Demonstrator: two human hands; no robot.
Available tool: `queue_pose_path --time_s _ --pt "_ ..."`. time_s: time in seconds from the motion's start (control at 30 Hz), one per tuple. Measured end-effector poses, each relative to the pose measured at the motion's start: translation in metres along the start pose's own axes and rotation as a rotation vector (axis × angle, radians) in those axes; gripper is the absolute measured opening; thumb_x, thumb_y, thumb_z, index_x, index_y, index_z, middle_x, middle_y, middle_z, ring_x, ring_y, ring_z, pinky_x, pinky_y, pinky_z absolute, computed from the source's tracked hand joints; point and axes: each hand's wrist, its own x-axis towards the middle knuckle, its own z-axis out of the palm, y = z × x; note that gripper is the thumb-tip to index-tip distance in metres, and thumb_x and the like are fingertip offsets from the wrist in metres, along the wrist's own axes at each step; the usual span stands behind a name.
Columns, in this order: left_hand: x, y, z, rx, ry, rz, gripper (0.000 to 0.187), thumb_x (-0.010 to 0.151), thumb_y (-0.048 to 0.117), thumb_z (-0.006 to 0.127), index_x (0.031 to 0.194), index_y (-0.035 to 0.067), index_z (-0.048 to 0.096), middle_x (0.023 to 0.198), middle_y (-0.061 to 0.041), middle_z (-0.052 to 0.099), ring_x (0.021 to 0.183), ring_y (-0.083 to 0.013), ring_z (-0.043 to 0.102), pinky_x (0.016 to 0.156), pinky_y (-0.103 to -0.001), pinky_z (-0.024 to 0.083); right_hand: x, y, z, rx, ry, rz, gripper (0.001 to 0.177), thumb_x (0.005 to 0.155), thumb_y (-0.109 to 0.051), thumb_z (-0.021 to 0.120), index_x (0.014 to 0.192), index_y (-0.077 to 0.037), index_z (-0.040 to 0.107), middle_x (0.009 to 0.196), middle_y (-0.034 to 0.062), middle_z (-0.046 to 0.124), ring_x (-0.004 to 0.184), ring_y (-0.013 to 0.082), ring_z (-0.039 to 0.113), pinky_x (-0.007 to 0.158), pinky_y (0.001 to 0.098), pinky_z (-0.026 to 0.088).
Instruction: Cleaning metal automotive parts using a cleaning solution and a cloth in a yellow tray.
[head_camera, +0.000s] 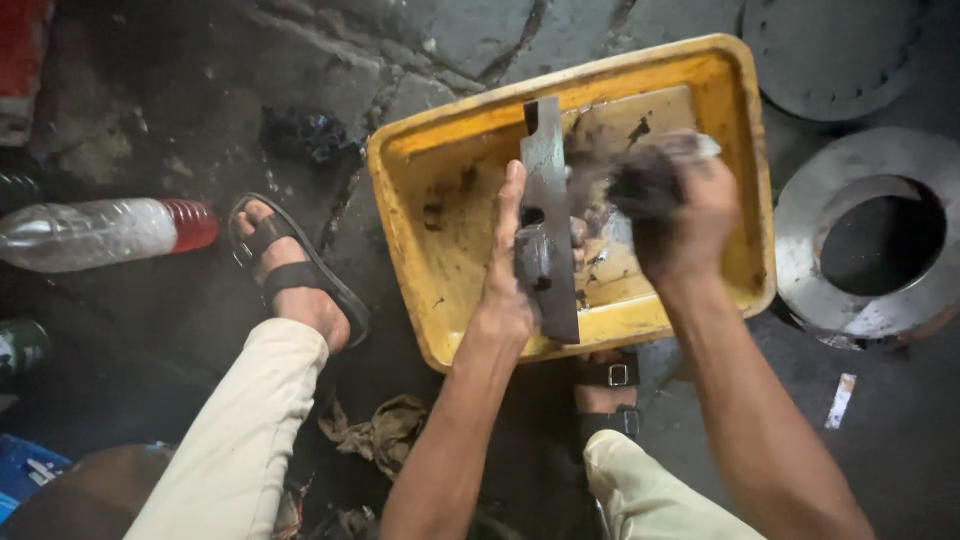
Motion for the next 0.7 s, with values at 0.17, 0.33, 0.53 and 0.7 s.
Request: queue_pose_path --time_s 0.17,0.33,0.53,0.7 --pt "0.001 0.006 -0.004 0.03 -0.005 -0.067 0.061 0.092 0.069 0.053 0.118 0.015 0.067 0.07 -0.005 0.064 0.054 -0.0123 0.061 0.048 -0.026 0.05 0.003 0.023 -0.028 1.055 0.223 0.386 0.03 0.101 -0.034 0.066 0.089 -0.007 0.059 0.082 0.0131 0.061 0.087 0.0347 0.065 0.089 0.0586 0.056" --pt "-0.001 0.012 -0.011 -0.103 -0.102 -0.124 0.061 0.099 0.069 0.052 0.122 0.014 0.063 0.073 -0.006 0.064 0.057 -0.0156 0.062 0.052 -0.027 0.051 0.003 0.072 -0.049 0.719 0.551 0.698 0.045 0.088 -0.05 0.064 0.091 -0.006 0.062 0.083 0.0174 0.07 0.084 0.0355 0.071 0.079 0.0579 0.06" --pt "-0.002 0.017 -0.017 -0.146 -0.128 -0.101 0.062 0.1 0.068 0.051 0.125 0.013 0.065 0.074 -0.008 0.065 0.059 -0.0173 0.063 0.055 -0.029 0.052 -0.001 0.128 -0.083 0.484 0.214 0.86 0.014 0.097 0.0 0.066 0.107 -0.008 0.063 0.096 0.0096 0.073 0.073 0.0149 0.067 0.055 0.0193 0.051" --pt "0.0 0.015 -0.025 -0.13 -0.106 -0.127 0.065 0.097 0.07 0.048 0.122 0.012 0.064 0.076 -0.008 0.066 0.06 -0.019 0.064 0.059 -0.032 0.055 -0.008 0.116 -0.08 0.469 0.177 0.868 0.007 0.105 -0.014 0.058 0.104 -0.01 0.064 0.076 0.0019 0.057 0.052 0.0058 0.042 0.04 0.019 0.029"
